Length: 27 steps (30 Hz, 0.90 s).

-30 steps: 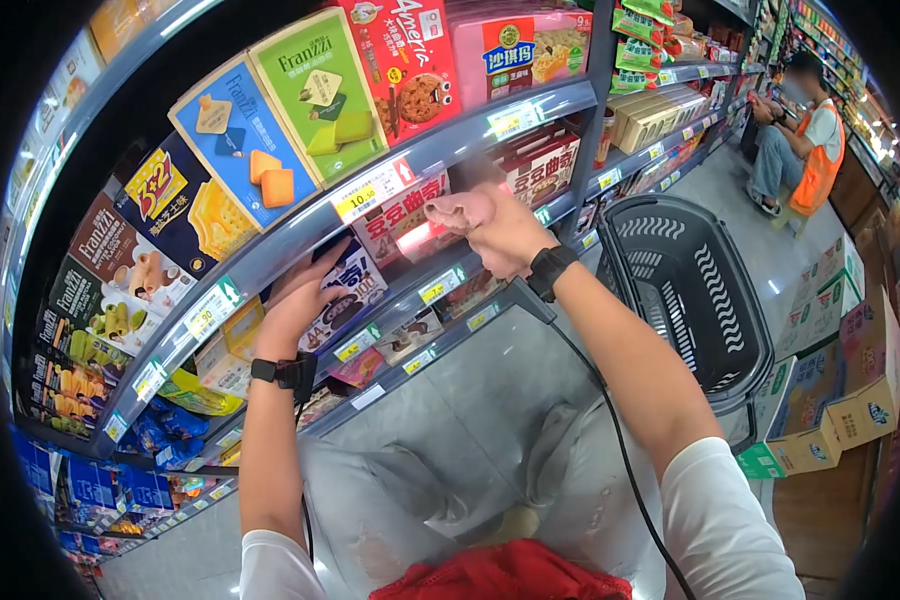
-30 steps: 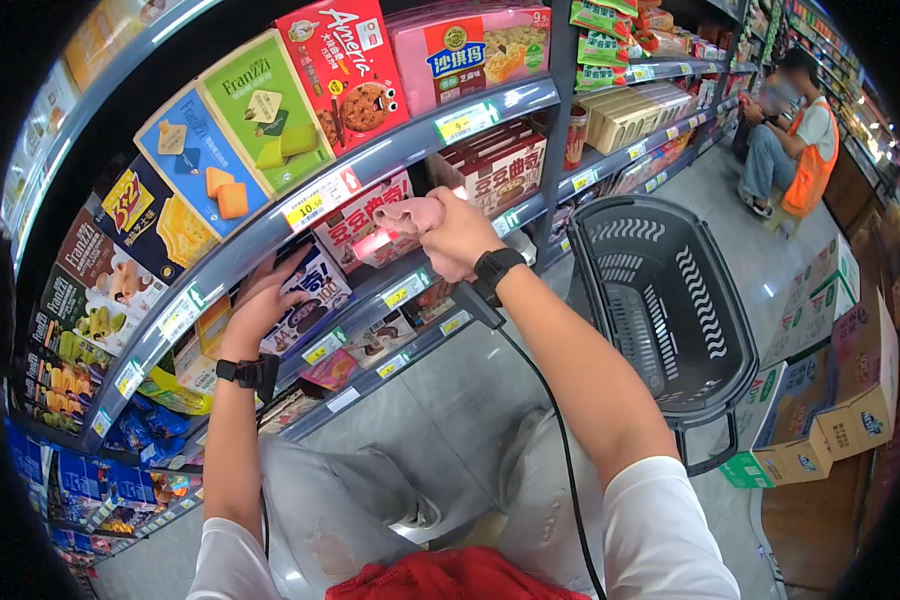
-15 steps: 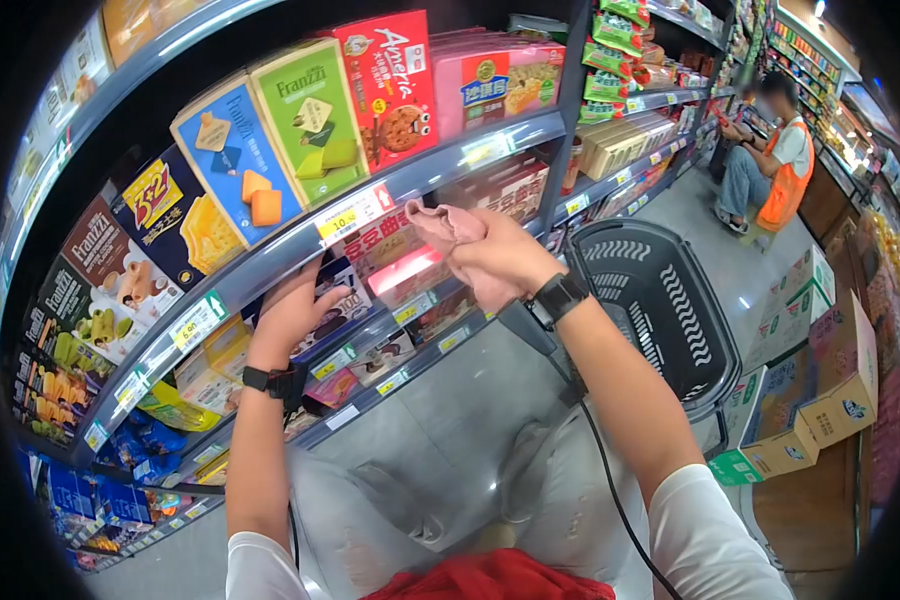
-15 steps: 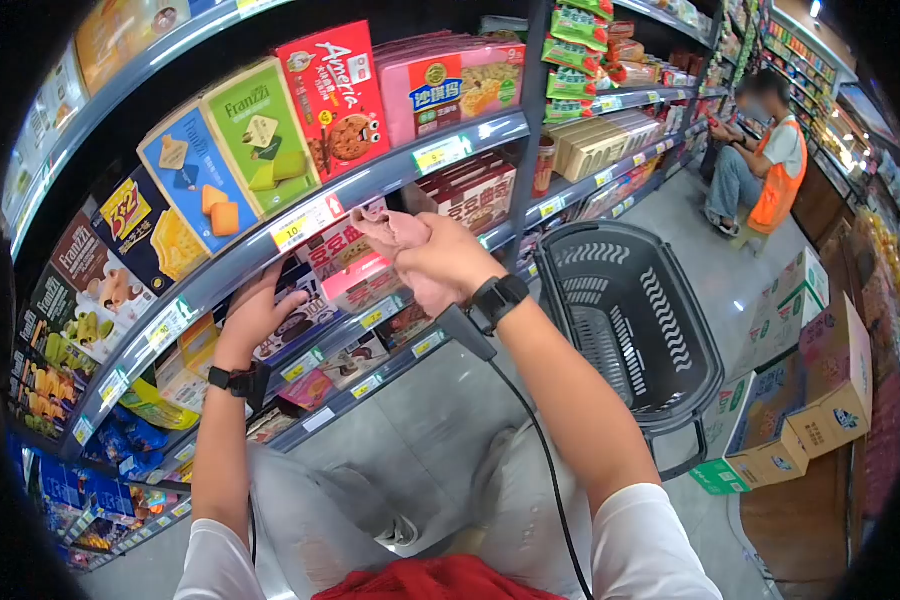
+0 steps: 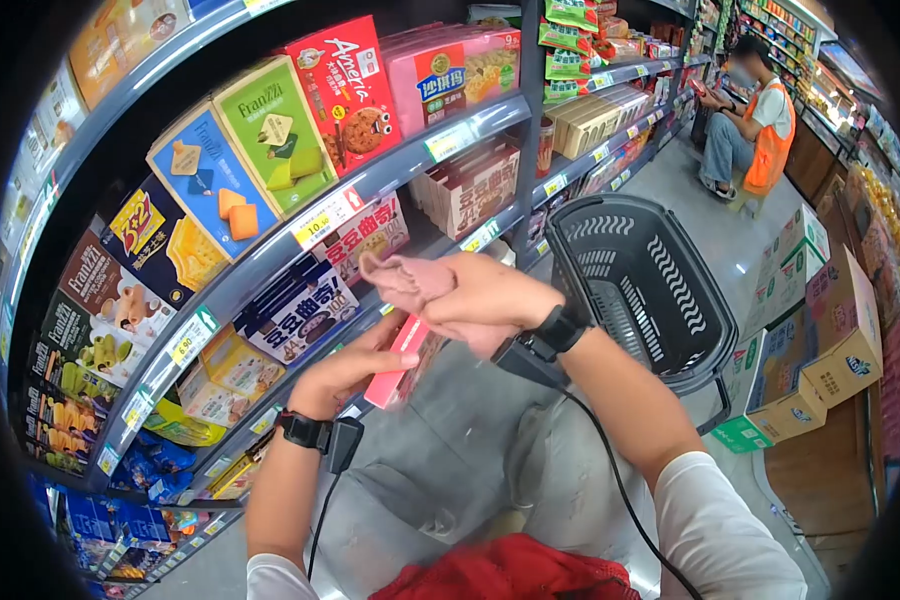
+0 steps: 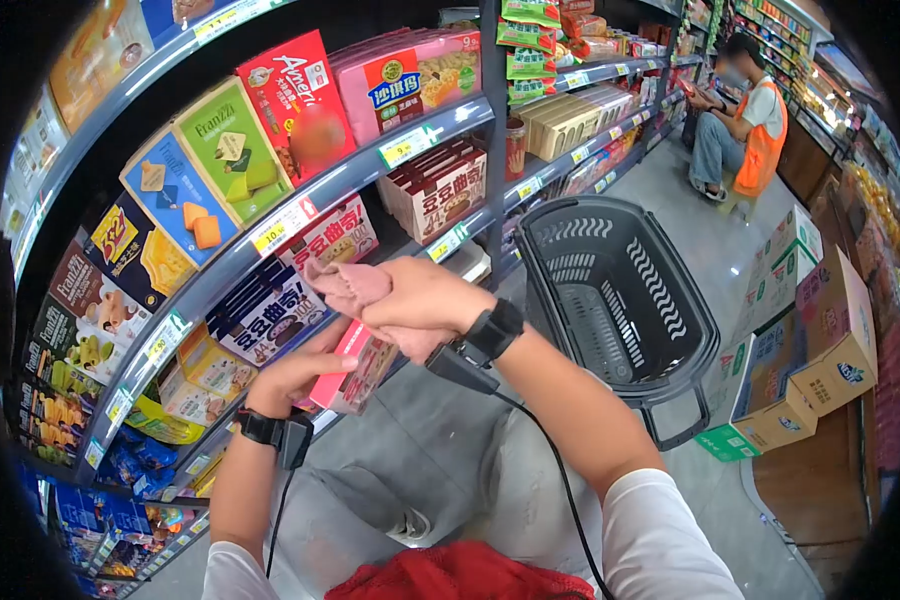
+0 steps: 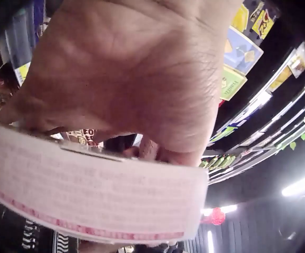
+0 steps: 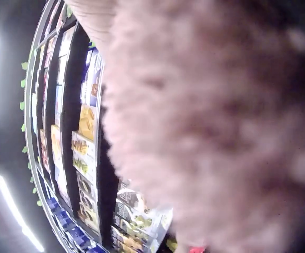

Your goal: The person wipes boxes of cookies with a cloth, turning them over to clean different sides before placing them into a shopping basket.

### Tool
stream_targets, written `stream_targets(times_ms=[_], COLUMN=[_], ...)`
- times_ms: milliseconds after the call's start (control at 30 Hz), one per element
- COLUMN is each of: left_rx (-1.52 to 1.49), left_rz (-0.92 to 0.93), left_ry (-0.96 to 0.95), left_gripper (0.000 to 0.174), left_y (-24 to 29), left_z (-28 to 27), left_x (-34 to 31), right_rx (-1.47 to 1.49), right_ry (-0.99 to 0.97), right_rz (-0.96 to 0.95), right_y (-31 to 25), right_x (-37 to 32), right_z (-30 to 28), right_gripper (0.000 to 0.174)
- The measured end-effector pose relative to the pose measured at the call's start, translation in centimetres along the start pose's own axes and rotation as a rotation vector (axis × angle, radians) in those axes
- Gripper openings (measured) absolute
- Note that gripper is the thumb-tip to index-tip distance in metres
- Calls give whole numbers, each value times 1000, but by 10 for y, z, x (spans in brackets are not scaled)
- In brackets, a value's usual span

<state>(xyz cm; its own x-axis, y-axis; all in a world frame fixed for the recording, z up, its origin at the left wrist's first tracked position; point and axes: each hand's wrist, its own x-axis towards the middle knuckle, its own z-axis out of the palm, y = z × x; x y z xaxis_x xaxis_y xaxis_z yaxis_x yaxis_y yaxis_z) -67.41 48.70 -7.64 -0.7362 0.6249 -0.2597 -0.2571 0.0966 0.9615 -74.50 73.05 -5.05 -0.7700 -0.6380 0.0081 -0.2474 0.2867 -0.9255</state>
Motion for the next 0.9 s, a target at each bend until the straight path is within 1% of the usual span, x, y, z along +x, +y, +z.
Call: stream_targets(times_ms=[33, 67, 100, 133, 167, 233, 267, 300, 400, 433, 533, 567, 600, 633, 667, 700, 733, 767, 800, 833, 867, 900], left_rx=[9, 13, -104, -213, -322, -598, -717, -724, -835, -885, -897, -927, -759, -601, -810, -1022, -979, -946, -913, -916, -819, -721], left_rz=[-21, -44, 104, 96, 89, 54, 60, 98, 184, 209, 393, 430, 450, 461, 418, 363, 366, 358, 347, 319, 320, 318], left_ry=[33, 65, 116, 129, 142, 188, 177, 187, 224, 237, 314, 233, 298, 370, 283, 209, 264, 322, 381, 387, 431, 472], left_gripper=[93, 91, 76, 73, 71, 71, 69, 64, 54, 52, 56, 61, 62, 62, 64, 65, 62, 60, 57, 49, 49, 49], left_y=[-2, -8, -17, -19, -21, -17, -22, -19, -13, -12, -17, -55, -61, -57, -47, -26, -25, -32, -38, -3, -6, -12], left_z=[-1, 0, 4, 2, 0, 4, 2, 8, 13, 13, 12, -17, -23, -15, -14, -8, -10, -9, -7, 16, 14, 12], left_x=[2, 4, 8, 10, 10, 8, 11, 11, 14, 15, 21, 26, 32, 31, 27, 20, 21, 20, 19, 11, 12, 13], right_rx=[-44, -37, -28, -24, -51, -143, -188, -313, -601, -588, -643, -670, -698, -675, -718, -763, -802, -728, -741, -749, -756, -338], right_ry=[46, 60, 72, 85, 91, 313, 425, 389, 575, 523, 241, 163, 88, 8, 7, 19, 29, 71, 233, 323, 418, 424], right_rz=[-36, -63, -88, -118, -159, -233, -271, -157, -386, -405, -492, -518, -543, -568, -545, -519, -480, -407, -328, -249, -171, -251], right_y=[1, 2, 2, 1, 2, 4, 5, -9, 7, 8, 16, 19, 19, -1, -3, -1, 4, 14, 42, 49, 53, 64], right_x=[1, 2, 2, 4, 5, 8, 9, 2, 13, 11, 5, 0, -2, -9, -6, -2, -1, 8, 22, 27, 32, 43], right_z=[4, 7, 11, 11, 10, 14, 17, 14, 25, 32, 58, 72, 81, 84, 86, 88, 88, 82, 79, 70, 59, 54], right_gripper=[48, 49, 49, 50, 58, 65, 70, 84, 92, 92, 94, 94, 93, 88, 87, 86, 85, 84, 84, 77, 71, 69])
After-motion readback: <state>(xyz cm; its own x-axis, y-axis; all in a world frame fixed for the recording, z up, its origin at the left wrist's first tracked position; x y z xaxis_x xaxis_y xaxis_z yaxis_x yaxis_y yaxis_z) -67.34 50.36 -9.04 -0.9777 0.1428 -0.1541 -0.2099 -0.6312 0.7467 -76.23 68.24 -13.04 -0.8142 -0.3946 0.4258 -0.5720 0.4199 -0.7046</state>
